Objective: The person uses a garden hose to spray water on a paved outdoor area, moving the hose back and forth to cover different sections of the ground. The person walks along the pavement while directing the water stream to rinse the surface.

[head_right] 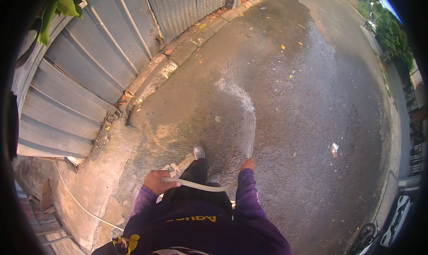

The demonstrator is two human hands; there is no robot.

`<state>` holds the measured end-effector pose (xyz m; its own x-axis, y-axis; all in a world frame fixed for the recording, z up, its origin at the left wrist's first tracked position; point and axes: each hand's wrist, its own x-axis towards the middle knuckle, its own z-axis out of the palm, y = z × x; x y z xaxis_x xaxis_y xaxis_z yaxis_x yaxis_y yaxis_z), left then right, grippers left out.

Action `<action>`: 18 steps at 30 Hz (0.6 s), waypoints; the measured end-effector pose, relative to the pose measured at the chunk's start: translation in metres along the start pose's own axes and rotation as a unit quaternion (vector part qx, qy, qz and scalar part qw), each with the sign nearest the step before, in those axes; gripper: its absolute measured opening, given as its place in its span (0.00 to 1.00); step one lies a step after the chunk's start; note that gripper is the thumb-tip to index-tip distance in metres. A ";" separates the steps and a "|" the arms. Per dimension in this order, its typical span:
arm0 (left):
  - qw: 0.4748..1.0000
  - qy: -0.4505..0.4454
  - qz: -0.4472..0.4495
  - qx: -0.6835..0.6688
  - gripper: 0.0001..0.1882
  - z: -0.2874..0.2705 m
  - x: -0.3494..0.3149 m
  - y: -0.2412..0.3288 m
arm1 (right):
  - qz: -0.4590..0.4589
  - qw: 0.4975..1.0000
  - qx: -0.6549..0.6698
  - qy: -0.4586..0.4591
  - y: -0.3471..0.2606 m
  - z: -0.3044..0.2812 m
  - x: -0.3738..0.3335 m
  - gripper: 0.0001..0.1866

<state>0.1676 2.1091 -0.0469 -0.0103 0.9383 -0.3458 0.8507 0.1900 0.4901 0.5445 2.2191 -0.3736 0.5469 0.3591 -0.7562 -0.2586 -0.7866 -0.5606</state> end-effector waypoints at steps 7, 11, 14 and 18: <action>0.999 -0.005 0.031 -0.004 0.32 -0.003 0.055 0.001 | -0.010 0.999 0.027 -0.015 -0.064 0.009 0.002 0.19; 0.999 -0.012 0.030 -0.026 0.31 -0.012 0.094 -0.002 | -0.050 0.996 0.078 -0.013 -0.105 0.025 0.010 0.18; 0.998 0.020 0.053 -0.040 0.31 -0.026 0.119 0.013 | -0.027 0.999 0.035 -0.021 -0.151 0.028 0.001 0.18; 0.995 0.034 0.064 -0.067 0.30 -0.034 0.149 0.018 | -0.077 0.995 0.059 0.012 -0.183 0.033 0.009 0.23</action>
<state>0.1632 2.2619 -0.0626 0.0535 0.9738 -0.2209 0.7699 0.1006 0.6302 0.5708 2.3828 -0.2892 0.6061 0.4577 -0.6505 -0.2606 -0.6584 -0.7061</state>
